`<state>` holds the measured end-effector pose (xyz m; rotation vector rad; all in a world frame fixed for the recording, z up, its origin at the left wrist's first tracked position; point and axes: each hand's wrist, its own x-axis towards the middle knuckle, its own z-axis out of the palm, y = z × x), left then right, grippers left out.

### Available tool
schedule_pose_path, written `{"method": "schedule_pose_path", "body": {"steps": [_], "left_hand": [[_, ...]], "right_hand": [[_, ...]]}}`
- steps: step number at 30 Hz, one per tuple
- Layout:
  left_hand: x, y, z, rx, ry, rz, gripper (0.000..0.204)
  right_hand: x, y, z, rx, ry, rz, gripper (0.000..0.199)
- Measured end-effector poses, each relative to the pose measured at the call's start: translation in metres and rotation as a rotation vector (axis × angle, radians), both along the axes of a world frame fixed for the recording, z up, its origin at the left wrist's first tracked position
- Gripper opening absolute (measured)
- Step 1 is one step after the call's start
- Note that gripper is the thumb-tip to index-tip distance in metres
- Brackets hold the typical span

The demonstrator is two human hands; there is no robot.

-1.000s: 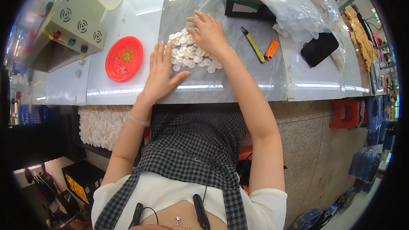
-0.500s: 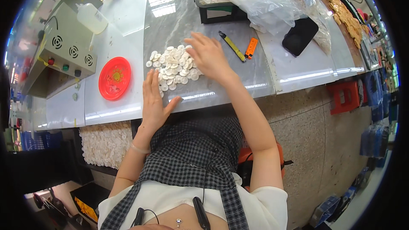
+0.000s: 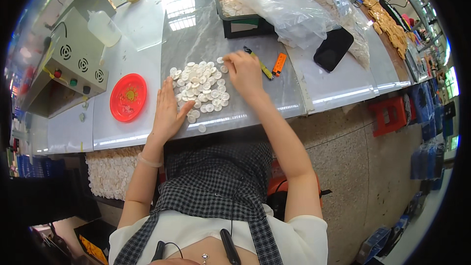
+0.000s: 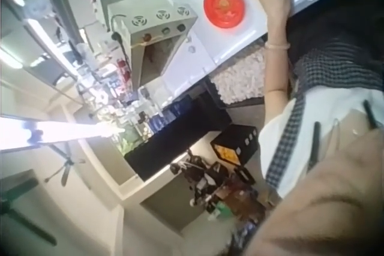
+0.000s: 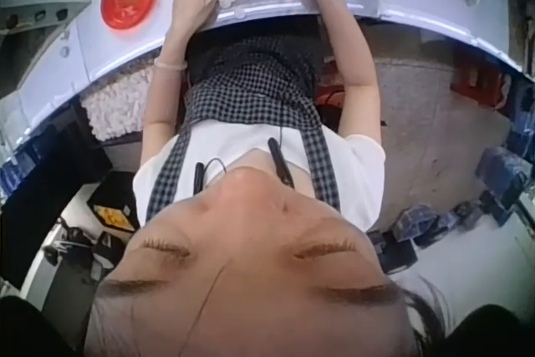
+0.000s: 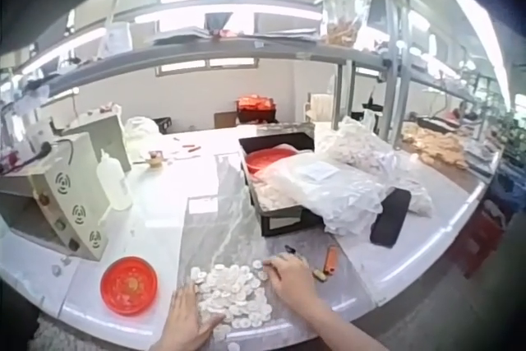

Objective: Inspecting and sorting small white plastic circular parts on a factory workbench.

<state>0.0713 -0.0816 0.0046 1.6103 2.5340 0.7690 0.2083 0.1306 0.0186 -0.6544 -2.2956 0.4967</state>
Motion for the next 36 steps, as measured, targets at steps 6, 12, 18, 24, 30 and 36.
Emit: {"method": "schedule_pose_path", "body": {"steps": [6, 12, 18, 24, 30, 36], "left_hand": [[0.008, -0.02, 0.017, 0.347, -0.07, -0.036, 0.061], [0.044, -0.042, 0.021, 0.364, -0.104, -0.109, 0.027], [0.054, -0.03, 0.013, 0.32, -0.081, -0.115, 0.027], [0.057, -0.026, 0.007, 0.302, -0.056, -0.192, 0.02], [0.058, -0.025, 0.003, 0.309, -0.115, -0.224, 0.02], [0.064, -0.032, 0.013, 0.548, -1.146, -0.142, 0.036]], "right_hand": [[-0.03, 0.035, -0.005, 0.18, -0.116, 0.113, 0.008], [-0.033, 0.03, -0.003, 0.293, -0.15, 0.16, 0.007], [-0.036, 0.029, 0.003, 0.227, -0.22, 0.145, 0.011], [-0.012, -0.003, 0.024, -0.425, 0.199, 0.15, 0.017], [0.029, -0.086, 0.015, -1.723, 0.574, 0.522, 0.023], [0.032, -0.105, 0.004, -1.902, 0.646, 0.687, 0.025]]}}
